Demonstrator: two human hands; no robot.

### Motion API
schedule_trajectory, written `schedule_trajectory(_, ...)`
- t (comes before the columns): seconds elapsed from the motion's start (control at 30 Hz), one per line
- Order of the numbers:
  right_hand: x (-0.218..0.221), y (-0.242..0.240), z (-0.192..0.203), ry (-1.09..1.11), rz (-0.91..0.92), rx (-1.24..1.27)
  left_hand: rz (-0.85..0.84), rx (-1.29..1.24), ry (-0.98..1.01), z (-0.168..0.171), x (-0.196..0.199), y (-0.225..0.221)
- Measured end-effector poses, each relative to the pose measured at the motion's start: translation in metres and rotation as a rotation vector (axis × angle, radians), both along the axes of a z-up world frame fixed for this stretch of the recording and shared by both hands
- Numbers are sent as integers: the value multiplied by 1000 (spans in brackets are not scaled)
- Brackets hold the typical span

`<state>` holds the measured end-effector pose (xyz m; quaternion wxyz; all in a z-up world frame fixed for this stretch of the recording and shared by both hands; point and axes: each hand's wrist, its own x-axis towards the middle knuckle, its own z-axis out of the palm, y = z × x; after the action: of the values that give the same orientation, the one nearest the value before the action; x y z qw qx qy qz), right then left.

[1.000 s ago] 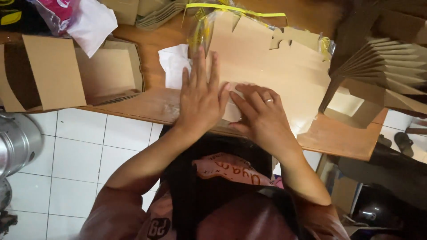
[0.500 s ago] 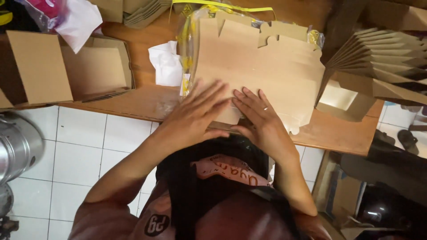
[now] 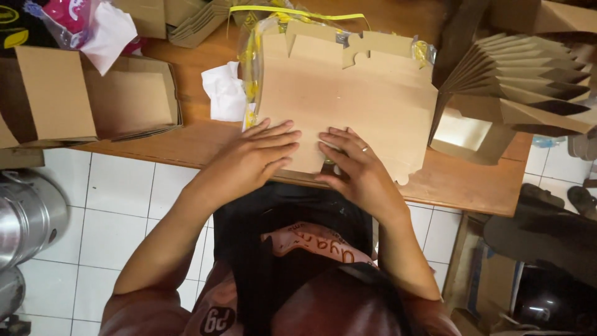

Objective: The person folds and assembles flat cardboard pieces into small boxes by hand. They fold the side flaps, tuck tabs into slots, and press the edges to form the box shape. The finished boxes are placed on the table.

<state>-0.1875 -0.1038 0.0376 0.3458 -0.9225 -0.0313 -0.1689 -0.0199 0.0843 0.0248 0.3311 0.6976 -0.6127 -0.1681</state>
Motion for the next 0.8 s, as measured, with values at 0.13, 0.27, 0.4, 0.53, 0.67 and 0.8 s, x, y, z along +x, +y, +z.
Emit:
schedule_trajectory(0.13, 0, 0, 9, -23, -2, 9, -23, 2, -49, 6, -1, 2)
schedule_trajectory(0.27, 0, 4, 11, -106, -4, -32, -18, -18, -35, 4, 0, 5)
schedule_trajectory(0.4, 2, 14, 14, -166, -5, -103, -8, -103, -66, 12, 1, 6)
schedule_trajectory(0.53, 7, 15, 11, -133, -36, -159, 106, -215, -280, 9, -5, 3)
schedule_trajectory(0.67, 17, 21, 17, -109, -115, -222, 197, -230, -225, 6, -8, 0)
schedule_trajectory(0.8, 35, 19, 20, -35, -154, -207, 302, -132, -112, 5, -5, -8)
